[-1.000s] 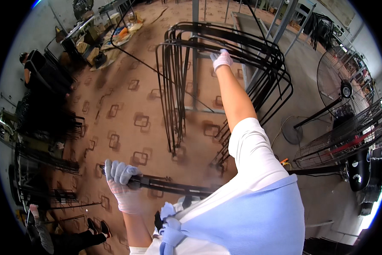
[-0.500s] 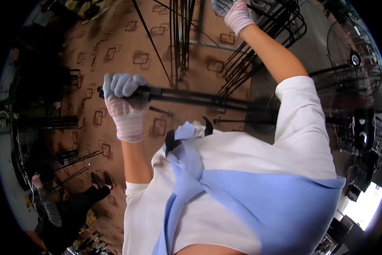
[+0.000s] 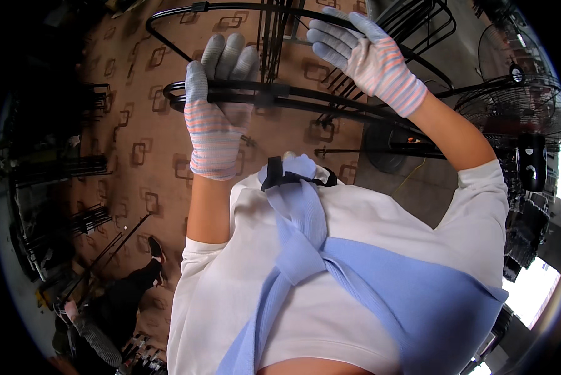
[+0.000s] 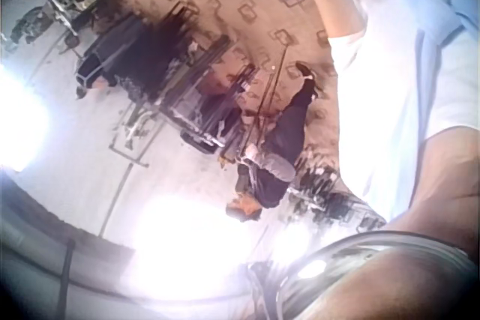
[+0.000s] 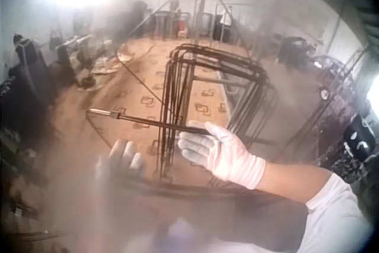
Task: The person repeatedly picks up black metal frames from a vertical rack, lifts them overhead, and places them onto a nearby floor stand. The person handles the frames one at a time, moving them from the rack to the stand in a repetitive cycle.
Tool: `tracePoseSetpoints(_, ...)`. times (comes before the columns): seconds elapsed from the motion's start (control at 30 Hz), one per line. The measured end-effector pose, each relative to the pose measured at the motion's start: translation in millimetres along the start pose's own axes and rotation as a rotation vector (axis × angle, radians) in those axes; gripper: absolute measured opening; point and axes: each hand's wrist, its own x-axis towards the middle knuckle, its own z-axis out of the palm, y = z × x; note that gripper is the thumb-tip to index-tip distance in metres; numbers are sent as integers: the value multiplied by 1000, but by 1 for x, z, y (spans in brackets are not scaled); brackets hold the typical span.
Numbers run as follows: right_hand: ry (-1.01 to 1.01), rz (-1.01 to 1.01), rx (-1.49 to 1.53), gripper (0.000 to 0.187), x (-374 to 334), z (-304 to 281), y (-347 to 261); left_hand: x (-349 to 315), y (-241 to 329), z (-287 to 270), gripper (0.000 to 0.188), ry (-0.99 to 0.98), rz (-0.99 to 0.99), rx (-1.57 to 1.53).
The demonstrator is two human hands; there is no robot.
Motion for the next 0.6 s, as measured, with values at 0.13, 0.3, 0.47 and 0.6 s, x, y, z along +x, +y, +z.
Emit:
tracePoseSetpoints(0.13,-112,-52,-98,39,-27,37,-7,-15,6,-9,46,-121,-16,-18)
tracePoseSetpoints(0.3,-134,-160,-303,39,-53,56,-6,-27,9,-10,47,-133,7,-59)
tracePoseSetpoints(0.47,15,61,-187,38,-74,-1,5,-32,8,-13,49,-125,60,-44)
tracePoseSetpoints(0.6,134,181,-167,35,-99,-21,6,-37,4,-16,59,-128,72,-92)
